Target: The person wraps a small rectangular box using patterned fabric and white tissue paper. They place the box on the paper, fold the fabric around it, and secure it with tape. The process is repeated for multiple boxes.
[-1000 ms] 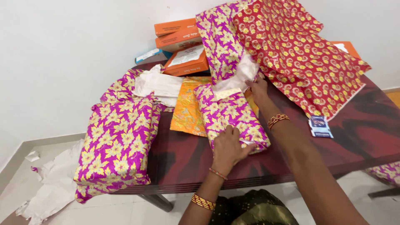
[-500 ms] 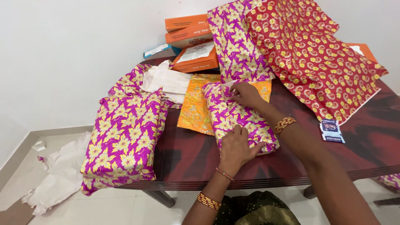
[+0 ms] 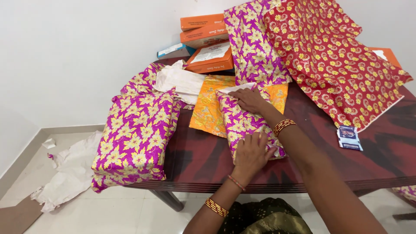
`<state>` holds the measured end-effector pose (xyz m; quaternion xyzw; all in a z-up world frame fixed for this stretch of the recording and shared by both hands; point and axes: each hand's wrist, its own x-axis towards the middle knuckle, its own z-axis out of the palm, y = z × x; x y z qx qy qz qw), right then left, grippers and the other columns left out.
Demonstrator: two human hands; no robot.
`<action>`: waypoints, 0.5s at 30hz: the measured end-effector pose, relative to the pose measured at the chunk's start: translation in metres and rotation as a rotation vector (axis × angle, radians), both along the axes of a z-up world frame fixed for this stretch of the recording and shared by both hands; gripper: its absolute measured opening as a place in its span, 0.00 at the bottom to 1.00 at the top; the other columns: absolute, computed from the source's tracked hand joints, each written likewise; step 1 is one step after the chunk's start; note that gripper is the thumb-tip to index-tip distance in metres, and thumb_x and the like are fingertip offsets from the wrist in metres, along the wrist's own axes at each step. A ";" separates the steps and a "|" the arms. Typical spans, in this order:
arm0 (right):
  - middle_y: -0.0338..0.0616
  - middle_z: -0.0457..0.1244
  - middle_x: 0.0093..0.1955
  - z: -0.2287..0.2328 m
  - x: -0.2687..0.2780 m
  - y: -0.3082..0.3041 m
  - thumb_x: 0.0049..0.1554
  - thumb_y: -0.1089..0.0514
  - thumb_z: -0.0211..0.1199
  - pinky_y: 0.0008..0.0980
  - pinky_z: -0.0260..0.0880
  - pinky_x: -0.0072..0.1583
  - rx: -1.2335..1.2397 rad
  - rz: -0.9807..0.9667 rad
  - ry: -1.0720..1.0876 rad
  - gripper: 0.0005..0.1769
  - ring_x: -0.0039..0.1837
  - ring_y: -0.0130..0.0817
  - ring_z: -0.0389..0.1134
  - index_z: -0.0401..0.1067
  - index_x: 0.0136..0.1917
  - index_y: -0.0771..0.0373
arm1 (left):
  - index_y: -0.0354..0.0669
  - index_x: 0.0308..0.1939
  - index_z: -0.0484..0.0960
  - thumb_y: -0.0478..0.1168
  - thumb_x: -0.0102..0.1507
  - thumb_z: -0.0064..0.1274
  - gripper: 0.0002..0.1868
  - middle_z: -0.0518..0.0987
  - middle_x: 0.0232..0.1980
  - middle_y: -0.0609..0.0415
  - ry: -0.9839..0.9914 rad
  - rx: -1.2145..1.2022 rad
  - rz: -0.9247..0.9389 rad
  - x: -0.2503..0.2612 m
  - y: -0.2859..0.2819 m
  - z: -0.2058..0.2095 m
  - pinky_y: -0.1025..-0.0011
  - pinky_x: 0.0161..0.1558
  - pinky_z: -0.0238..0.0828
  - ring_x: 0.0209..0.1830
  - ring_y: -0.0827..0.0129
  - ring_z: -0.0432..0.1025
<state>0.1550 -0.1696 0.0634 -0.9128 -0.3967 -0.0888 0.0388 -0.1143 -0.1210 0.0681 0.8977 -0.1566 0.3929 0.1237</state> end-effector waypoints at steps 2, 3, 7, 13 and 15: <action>0.43 0.63 0.66 0.005 -0.003 0.003 0.62 0.50 0.46 0.65 0.57 0.65 -0.007 -0.007 -0.014 0.28 0.66 0.43 0.65 0.60 0.76 0.46 | 0.51 0.57 0.77 0.52 0.63 0.56 0.21 0.73 0.49 0.53 -0.099 0.079 -0.062 -0.001 0.001 -0.007 0.61 0.44 0.66 0.47 0.62 0.69; 0.44 0.63 0.65 0.006 -0.004 0.004 0.63 0.50 0.45 0.65 0.57 0.64 0.002 -0.006 -0.015 0.28 0.66 0.43 0.65 0.61 0.75 0.46 | 0.54 0.58 0.77 0.48 0.62 0.55 0.20 0.73 0.51 0.54 -0.131 0.148 -0.090 -0.001 0.002 -0.011 0.62 0.47 0.66 0.49 0.63 0.68; 0.45 0.63 0.64 0.000 0.002 0.001 0.61 0.48 0.46 0.65 0.56 0.64 0.021 0.013 -0.040 0.29 0.65 0.45 0.64 0.61 0.75 0.45 | 0.54 0.56 0.76 0.45 0.64 0.53 0.16 0.74 0.61 0.55 -0.215 0.264 -0.332 0.002 0.007 -0.021 0.63 0.53 0.66 0.59 0.63 0.68; 0.44 0.62 0.64 -0.014 0.021 0.002 0.64 0.47 0.44 0.64 0.57 0.64 -0.061 -0.019 0.016 0.29 0.65 0.43 0.65 0.58 0.78 0.42 | 0.43 0.58 0.76 0.63 0.57 0.53 0.34 0.73 0.62 0.48 0.018 0.364 -0.351 -0.002 0.015 -0.015 0.54 0.57 0.64 0.59 0.59 0.67; 0.43 0.61 0.66 -0.014 0.026 0.002 0.63 0.46 0.44 0.65 0.57 0.65 -0.080 -0.021 0.045 0.30 0.66 0.43 0.64 0.56 0.79 0.39 | 0.45 0.60 0.75 0.65 0.57 0.54 0.36 0.74 0.63 0.49 0.066 0.418 -0.305 -0.004 0.013 -0.013 0.55 0.56 0.63 0.61 0.58 0.67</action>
